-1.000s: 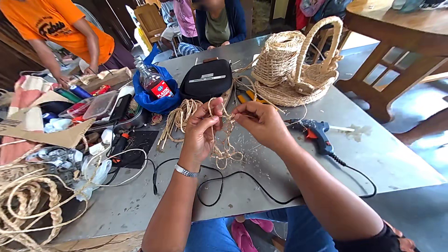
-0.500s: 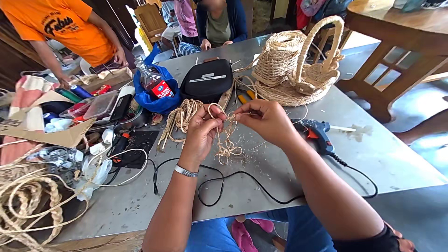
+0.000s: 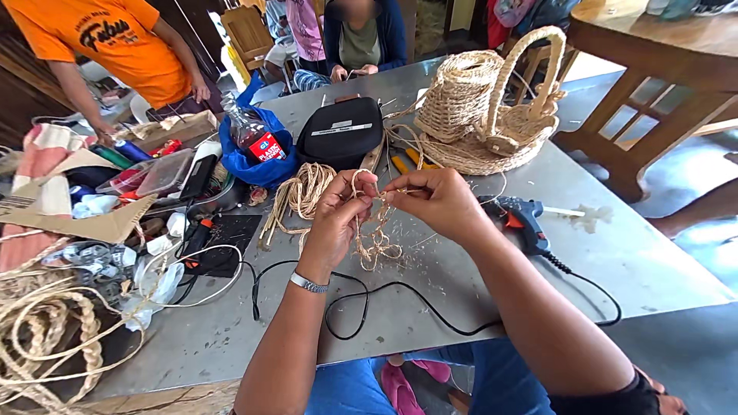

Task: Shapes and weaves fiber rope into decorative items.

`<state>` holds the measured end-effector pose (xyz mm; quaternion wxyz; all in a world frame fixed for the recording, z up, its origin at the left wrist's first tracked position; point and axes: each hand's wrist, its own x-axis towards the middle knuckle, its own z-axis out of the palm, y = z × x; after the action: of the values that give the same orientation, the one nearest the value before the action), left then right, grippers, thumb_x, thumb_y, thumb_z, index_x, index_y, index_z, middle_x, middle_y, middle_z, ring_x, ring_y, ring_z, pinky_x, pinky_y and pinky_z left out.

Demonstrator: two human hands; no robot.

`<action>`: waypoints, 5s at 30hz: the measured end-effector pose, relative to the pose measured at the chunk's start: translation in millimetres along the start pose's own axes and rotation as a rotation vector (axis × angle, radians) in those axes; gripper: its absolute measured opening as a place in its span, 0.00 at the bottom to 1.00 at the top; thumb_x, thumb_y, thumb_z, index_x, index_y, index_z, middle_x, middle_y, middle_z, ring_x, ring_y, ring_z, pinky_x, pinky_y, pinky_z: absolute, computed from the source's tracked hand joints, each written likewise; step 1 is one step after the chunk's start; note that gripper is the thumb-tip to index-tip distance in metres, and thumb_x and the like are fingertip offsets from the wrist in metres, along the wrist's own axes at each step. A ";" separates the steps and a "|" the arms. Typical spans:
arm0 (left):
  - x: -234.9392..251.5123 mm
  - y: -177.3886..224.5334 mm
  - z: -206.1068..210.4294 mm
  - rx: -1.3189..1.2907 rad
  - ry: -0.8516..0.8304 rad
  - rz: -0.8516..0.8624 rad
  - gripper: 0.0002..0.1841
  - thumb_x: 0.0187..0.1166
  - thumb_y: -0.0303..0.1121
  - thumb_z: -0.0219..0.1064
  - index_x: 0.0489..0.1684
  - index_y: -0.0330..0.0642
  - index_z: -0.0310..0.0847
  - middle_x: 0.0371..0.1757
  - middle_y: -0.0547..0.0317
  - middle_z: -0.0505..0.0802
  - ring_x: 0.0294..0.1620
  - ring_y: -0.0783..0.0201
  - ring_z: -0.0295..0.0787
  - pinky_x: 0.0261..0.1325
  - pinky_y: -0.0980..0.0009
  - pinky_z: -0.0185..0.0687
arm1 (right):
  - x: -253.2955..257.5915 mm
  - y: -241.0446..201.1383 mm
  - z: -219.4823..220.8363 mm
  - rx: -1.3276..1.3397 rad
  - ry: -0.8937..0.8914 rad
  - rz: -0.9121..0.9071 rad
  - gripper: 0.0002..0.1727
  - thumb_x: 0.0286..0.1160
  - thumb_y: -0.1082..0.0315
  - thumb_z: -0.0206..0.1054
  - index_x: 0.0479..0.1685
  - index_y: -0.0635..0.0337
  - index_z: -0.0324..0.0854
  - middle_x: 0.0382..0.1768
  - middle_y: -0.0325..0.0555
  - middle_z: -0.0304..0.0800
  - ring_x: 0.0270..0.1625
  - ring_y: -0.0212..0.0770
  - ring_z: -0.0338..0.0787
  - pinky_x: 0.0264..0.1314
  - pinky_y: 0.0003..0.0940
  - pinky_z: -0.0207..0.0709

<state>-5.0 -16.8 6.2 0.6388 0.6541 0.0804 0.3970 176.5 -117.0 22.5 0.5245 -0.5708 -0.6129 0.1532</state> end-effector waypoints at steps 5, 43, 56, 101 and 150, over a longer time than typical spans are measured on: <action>-0.7 0.6 1.0 0.044 0.017 -0.006 0.16 0.84 0.24 0.55 0.62 0.49 0.82 0.52 0.63 0.86 0.32 0.75 0.77 0.32 0.82 0.75 | -0.7 -1.5 -0.1 0.025 -0.006 0.030 0.06 0.78 0.62 0.72 0.44 0.47 0.95 0.26 0.31 0.90 0.19 0.24 0.77 0.21 0.23 0.70; -1.4 -5.1 4.0 0.146 -0.021 0.052 0.18 0.85 0.23 0.54 0.66 0.46 0.83 0.59 0.62 0.88 0.41 0.72 0.83 0.38 0.78 0.80 | -4.5 -2.7 2.5 0.235 -0.071 0.131 0.04 0.77 0.69 0.68 0.39 0.56 0.87 0.24 0.38 0.83 0.16 0.29 0.70 0.16 0.21 0.58; -2.6 1.9 6.0 0.039 -0.002 0.025 0.17 0.87 0.25 0.55 0.66 0.50 0.83 0.59 0.63 0.87 0.40 0.74 0.83 0.38 0.80 0.81 | -3.7 -3.8 15.7 0.301 0.001 0.094 0.06 0.80 0.70 0.68 0.45 0.59 0.91 0.13 0.35 0.68 0.10 0.27 0.58 0.11 0.20 0.51; 1.3 -1.6 3.9 -0.125 0.137 -0.236 0.09 0.90 0.29 0.55 0.53 0.42 0.83 0.49 0.54 0.93 0.44 0.63 0.94 0.52 0.65 0.92 | -0.1 6.7 -3.5 0.148 0.024 0.045 0.19 0.91 0.54 0.55 0.52 0.55 0.89 0.21 0.37 0.79 0.15 0.28 0.69 0.15 0.23 0.61; -5.5 -12.8 37.9 0.359 0.042 0.180 0.02 0.68 0.21 0.69 0.31 0.37 0.81 0.33 0.61 0.91 0.34 0.74 0.87 0.39 0.76 0.84 | 4.5 14.1 12.2 -0.291 0.318 -0.153 0.30 0.81 0.55 0.65 0.06 0.52 0.64 0.09 0.32 0.63 0.15 0.29 0.65 0.20 0.32 0.56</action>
<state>20.1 -47.2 -2.7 0.4720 0.7536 0.1047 0.4453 175.0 -103.9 8.6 0.5367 -0.6090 -0.5799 -0.0689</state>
